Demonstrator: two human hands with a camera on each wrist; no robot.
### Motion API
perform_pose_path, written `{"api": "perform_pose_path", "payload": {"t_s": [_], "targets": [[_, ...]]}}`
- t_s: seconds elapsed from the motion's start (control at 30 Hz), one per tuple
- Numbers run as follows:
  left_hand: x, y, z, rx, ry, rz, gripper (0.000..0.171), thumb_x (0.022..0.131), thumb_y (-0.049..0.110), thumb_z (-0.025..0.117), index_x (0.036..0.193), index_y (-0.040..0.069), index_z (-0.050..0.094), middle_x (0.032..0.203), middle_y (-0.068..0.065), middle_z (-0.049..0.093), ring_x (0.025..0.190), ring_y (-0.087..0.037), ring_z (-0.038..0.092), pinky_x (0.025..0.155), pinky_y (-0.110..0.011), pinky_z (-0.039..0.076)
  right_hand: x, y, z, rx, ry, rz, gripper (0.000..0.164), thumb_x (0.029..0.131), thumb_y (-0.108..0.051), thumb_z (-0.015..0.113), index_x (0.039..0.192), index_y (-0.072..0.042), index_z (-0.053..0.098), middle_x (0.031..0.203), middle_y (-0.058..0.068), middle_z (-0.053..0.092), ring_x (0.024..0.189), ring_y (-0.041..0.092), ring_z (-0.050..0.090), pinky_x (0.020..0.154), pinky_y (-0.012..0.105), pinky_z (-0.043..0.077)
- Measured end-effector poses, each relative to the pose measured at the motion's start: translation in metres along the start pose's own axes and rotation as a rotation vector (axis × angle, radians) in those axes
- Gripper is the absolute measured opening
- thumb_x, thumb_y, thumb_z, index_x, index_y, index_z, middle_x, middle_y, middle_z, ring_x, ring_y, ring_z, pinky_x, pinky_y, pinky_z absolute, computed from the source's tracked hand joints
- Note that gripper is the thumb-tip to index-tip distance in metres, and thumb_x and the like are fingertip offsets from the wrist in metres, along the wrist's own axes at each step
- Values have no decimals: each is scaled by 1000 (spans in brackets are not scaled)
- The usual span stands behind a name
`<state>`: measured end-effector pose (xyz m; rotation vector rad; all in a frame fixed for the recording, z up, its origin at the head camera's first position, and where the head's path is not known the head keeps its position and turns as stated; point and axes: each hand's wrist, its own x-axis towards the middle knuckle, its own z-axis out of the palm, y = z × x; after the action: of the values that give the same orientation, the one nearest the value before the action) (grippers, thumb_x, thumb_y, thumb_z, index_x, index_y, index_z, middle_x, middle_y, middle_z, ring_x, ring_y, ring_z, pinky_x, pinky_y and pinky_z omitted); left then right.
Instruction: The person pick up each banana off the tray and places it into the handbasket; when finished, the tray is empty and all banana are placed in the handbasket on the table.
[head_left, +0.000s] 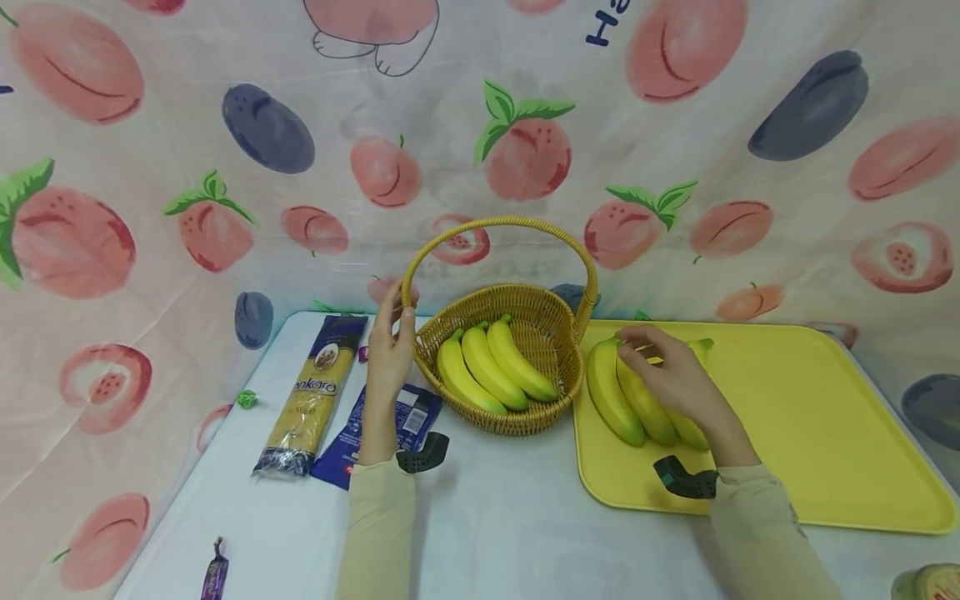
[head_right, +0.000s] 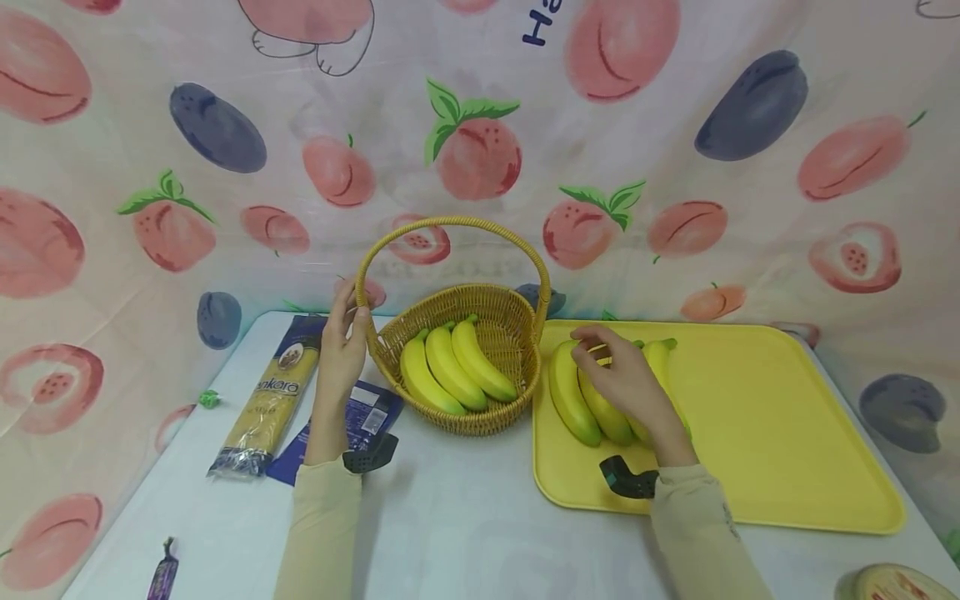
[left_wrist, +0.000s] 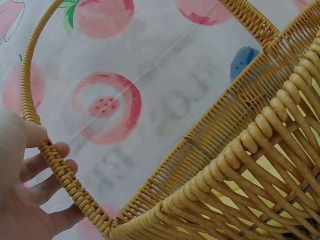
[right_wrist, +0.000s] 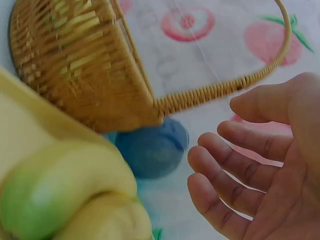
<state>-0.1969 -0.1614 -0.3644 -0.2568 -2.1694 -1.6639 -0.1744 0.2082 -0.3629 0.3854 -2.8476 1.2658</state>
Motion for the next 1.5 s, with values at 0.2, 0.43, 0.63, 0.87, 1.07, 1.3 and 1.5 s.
{"api": "perform_pose_path", "payload": {"t_s": [0.2, 0.43, 0.63, 0.87, 1.07, 1.3, 1.5], "targets": [[2, -17, 2, 18, 12, 11, 44, 102, 24, 41, 144, 34, 35, 135, -6, 52, 128, -28, 45, 100, -54, 41, -13, 21, -13, -15, 38, 44, 43, 99, -37, 45, 131, -9, 50, 121, 16, 57, 108, 36, 55, 81, 40, 48], [2, -17, 2, 31, 16, -1, 43, 102, 28, 41, 143, 39, 34, 136, -4, 51, 126, -23, 46, 98, -50, 42, -24, 45, -27, -40, 99, 72, 44, 99, -32, 46, 131, -2, 49, 118, 22, 56, 107, 42, 53, 77, 34, 47], [1, -13, 2, 39, 16, -26, 44, 102, 25, 40, 145, 34, 35, 137, -5, 51, 127, -22, 45, 98, -49, 42, -30, 67, -37, -55, 116, 140, 49, 99, -34, 45, 136, 0, 44, 120, 24, 53, 111, 46, 49, 76, 39, 49], [-4, 14, 1, 27, -1, -42, 47, 102, 14, 40, 148, 17, 32, 139, -16, 48, 130, -34, 42, 99, -54, 40, -30, 92, -38, -66, 82, 238, 67, 98, -43, 44, 143, 5, 31, 126, 30, 45, 113, 48, 45, 82, 52, 46], [0, -8, 2, 48, 15, -10, 46, 102, 20, 40, 146, 29, 33, 138, -11, 50, 127, -29, 45, 95, -50, 43, -28, 109, -32, 4, -31, 342, 87, 95, -53, 43, 147, 8, 12, 137, 36, 32, 122, 51, 37, 93, 59, 39], [-4, 0, 1, 52, 11, -10, 45, 102, 20, 39, 147, 26, 33, 137, -11, 50, 125, -28, 46, 93, -48, 43, -27, 110, -29, -14, -85, 406, 95, 93, -58, 41, 147, 10, 3, 142, 40, 24, 126, 53, 31, 98, 61, 33], [-8, 19, 0, 39, -3, -23, 46, 102, 13, 39, 147, 15, 33, 138, -17, 47, 126, -32, 45, 95, -49, 42, -27, 112, -28, -39, -80, 405, 95, 93, -59, 42, 147, 10, 6, 142, 40, 26, 125, 53, 33, 98, 61, 34]]}}
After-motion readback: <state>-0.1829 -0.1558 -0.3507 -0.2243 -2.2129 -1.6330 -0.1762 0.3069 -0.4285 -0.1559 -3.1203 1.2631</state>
